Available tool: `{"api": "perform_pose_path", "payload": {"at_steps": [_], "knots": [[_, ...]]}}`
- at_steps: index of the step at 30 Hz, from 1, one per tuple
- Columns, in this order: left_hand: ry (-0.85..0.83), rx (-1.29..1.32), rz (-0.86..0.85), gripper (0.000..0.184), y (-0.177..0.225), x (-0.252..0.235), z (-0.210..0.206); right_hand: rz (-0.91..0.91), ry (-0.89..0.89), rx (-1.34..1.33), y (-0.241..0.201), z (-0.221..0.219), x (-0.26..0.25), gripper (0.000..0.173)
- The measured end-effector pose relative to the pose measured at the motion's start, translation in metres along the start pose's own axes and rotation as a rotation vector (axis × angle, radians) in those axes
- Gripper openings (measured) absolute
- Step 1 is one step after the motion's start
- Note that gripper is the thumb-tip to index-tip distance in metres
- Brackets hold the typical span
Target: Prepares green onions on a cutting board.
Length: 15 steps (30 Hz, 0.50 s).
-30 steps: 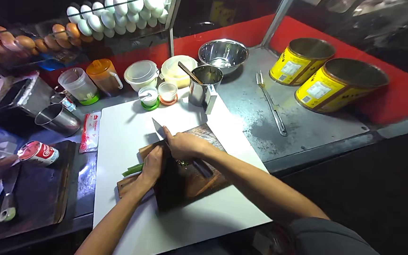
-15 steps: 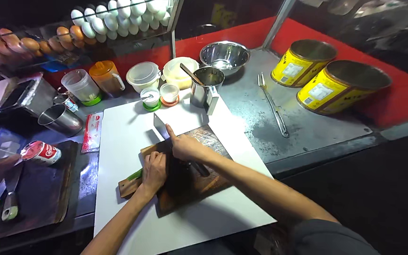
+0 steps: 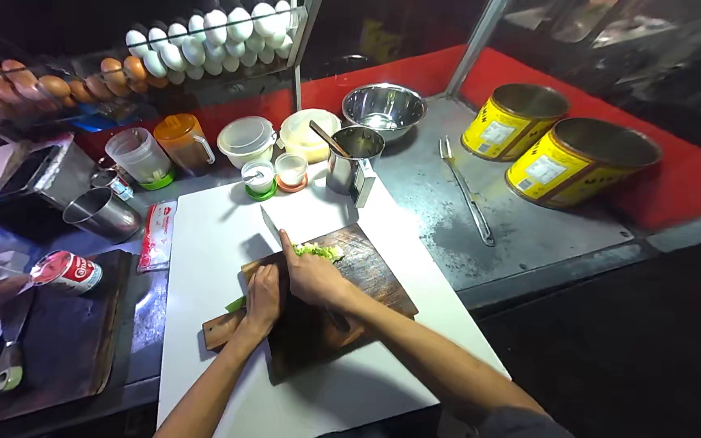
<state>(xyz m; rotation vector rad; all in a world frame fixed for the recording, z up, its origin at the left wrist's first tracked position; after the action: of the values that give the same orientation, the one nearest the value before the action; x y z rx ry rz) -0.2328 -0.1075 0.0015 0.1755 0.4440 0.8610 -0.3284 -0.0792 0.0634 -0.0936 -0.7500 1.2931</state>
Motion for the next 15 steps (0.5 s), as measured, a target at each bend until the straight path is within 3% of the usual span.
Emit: {"api": "perform_pose_path", "payload": {"at_steps": [3,8,12,15], "knots": [[-0.013,-0.025,0.032,0.023,0.0,0.012,-0.002,0.012,-0.097,-0.011,0.0,0.002,0.001,0.09],[0.191,-0.166,-0.086,0.015,0.01,0.021,0.006,-0.044,0.07,-0.125,0.018,-0.011,0.0,0.09],[0.085,0.025,-0.251,0.029,-0.004,0.03,-0.001,-0.062,-0.03,-0.066,0.036,0.011,0.013,0.089],[-0.001,0.175,-0.298,0.025,-0.003,0.016,-0.004,-0.077,-0.147,-0.018,0.022,0.024,0.023,0.086]]}}
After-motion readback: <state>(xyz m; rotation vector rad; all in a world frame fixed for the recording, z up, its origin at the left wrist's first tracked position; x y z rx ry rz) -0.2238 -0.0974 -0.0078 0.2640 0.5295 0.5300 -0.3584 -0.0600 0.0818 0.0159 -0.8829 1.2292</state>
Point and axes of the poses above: each hand's wrist, its own x-axis away from the middle knuckle, its own z-axis out of the back of the hand, y = z × x, the point moved 7 cm from there along -x, towards the middle knuckle, and after that the axes turned 9 degrees about -x, right-handed, at the moved point
